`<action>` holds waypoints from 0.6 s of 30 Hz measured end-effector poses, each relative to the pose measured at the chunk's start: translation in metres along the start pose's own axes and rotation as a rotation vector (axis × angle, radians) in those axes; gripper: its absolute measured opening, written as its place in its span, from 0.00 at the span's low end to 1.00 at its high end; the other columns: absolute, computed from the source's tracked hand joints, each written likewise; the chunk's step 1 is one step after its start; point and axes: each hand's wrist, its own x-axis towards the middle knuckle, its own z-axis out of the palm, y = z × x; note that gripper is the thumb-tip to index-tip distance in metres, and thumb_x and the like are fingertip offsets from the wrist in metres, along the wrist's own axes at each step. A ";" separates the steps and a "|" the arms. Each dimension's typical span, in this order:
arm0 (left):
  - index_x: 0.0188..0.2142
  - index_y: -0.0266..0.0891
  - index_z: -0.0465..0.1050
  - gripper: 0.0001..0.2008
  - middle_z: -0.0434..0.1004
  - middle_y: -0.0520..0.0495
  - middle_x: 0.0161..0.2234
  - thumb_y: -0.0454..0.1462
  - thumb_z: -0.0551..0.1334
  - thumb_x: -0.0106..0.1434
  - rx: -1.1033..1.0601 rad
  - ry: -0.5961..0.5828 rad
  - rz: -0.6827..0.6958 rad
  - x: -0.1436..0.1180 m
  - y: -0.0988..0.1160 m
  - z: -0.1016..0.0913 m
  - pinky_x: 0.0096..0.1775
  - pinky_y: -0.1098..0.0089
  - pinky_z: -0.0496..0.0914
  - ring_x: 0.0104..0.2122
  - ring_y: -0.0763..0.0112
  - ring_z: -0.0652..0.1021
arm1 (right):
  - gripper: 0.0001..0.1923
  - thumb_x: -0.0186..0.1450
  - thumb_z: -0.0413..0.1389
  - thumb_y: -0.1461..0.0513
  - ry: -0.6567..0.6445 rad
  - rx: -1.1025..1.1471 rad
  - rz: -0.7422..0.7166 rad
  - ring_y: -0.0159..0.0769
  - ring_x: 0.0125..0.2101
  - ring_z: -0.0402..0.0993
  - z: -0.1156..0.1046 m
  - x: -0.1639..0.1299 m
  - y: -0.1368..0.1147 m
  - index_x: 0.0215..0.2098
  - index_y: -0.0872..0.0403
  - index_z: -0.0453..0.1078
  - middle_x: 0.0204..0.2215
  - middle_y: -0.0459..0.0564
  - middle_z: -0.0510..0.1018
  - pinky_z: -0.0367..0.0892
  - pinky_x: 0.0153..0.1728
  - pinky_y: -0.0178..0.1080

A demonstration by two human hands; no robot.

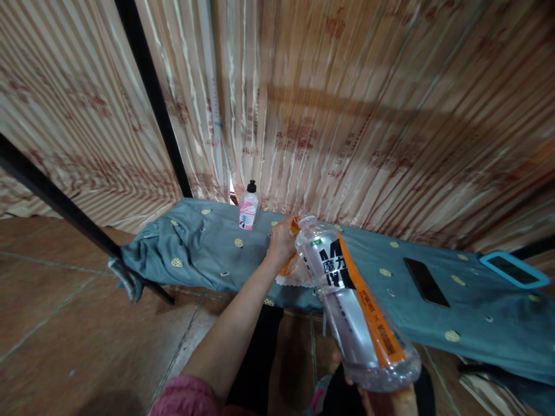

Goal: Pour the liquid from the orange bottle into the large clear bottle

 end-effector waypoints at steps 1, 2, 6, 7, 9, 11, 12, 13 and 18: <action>0.35 0.39 0.75 0.07 0.79 0.48 0.34 0.38 0.61 0.58 0.002 0.004 -0.001 0.000 0.000 0.000 0.40 0.70 0.70 0.36 0.67 0.77 | 0.42 0.46 0.67 0.47 -0.001 -0.010 -0.011 0.41 0.21 0.78 0.001 -0.001 0.000 0.56 0.44 0.61 0.31 0.44 0.83 0.66 0.15 0.36; 0.35 0.39 0.75 0.07 0.79 0.48 0.34 0.38 0.61 0.58 0.002 0.006 -0.001 0.000 0.000 0.000 0.40 0.70 0.70 0.37 0.67 0.77 | 0.42 0.45 0.67 0.48 -0.003 -0.020 -0.018 0.41 0.21 0.78 0.001 -0.001 -0.001 0.56 0.44 0.61 0.32 0.44 0.83 0.66 0.15 0.36; 0.36 0.38 0.74 0.08 0.79 0.47 0.35 0.38 0.61 0.58 -0.002 0.006 -0.003 0.000 0.000 0.000 0.40 0.70 0.70 0.37 0.67 0.77 | 0.37 0.49 0.66 0.51 -0.004 0.010 0.011 0.39 0.22 0.78 0.000 -0.001 0.000 0.55 0.43 0.62 0.31 0.43 0.83 0.67 0.16 0.34; 0.37 0.38 0.74 0.08 0.79 0.47 0.35 0.38 0.61 0.59 -0.003 0.002 -0.001 0.000 -0.001 0.000 0.40 0.70 0.70 0.37 0.68 0.77 | 0.36 0.50 0.66 0.51 -0.001 0.023 0.025 0.39 0.22 0.78 -0.001 0.000 0.001 0.55 0.43 0.62 0.31 0.43 0.83 0.67 0.16 0.34; 0.37 0.38 0.74 0.08 0.79 0.47 0.35 0.38 0.61 0.59 -0.002 -0.007 0.003 0.000 -0.001 0.000 0.40 0.70 0.70 0.37 0.68 0.77 | 0.36 0.50 0.65 0.51 0.008 0.020 0.024 0.42 0.22 0.78 -0.001 0.001 0.001 0.55 0.44 0.62 0.31 0.44 0.83 0.67 0.16 0.36; 0.37 0.38 0.74 0.09 0.79 0.47 0.35 0.38 0.61 0.58 -0.002 -0.008 0.008 0.000 -0.001 -0.001 0.40 0.70 0.70 0.37 0.68 0.77 | 0.36 0.52 0.64 0.50 0.000 -0.017 0.006 0.45 0.24 0.79 -0.002 0.002 0.001 0.56 0.47 0.61 0.31 0.48 0.83 0.68 0.17 0.39; 0.37 0.38 0.74 0.09 0.79 0.47 0.35 0.39 0.61 0.58 -0.001 -0.006 0.008 0.000 -0.001 -0.001 0.39 0.70 0.70 0.36 0.67 0.77 | 0.36 0.53 0.63 0.49 -0.013 -0.040 -0.001 0.46 0.25 0.79 -0.003 0.002 0.001 0.57 0.48 0.61 0.31 0.50 0.83 0.69 0.18 0.40; 0.36 0.38 0.74 0.08 0.79 0.47 0.34 0.39 0.61 0.58 0.001 -0.003 0.006 -0.001 -0.001 -0.001 0.39 0.70 0.70 0.36 0.67 0.77 | 0.35 0.54 0.61 0.48 -0.033 -0.064 -0.004 0.46 0.26 0.79 -0.004 0.003 0.001 0.57 0.48 0.61 0.31 0.50 0.83 0.69 0.20 0.40; 0.36 0.39 0.74 0.07 0.79 0.48 0.34 0.38 0.62 0.58 -0.010 0.012 0.011 -0.001 -0.001 -0.001 0.38 0.71 0.70 0.36 0.68 0.77 | 0.31 0.56 0.58 0.47 -0.102 -0.093 0.007 0.45 0.27 0.79 -0.009 0.005 0.000 0.56 0.43 0.62 0.34 0.47 0.83 0.70 0.21 0.41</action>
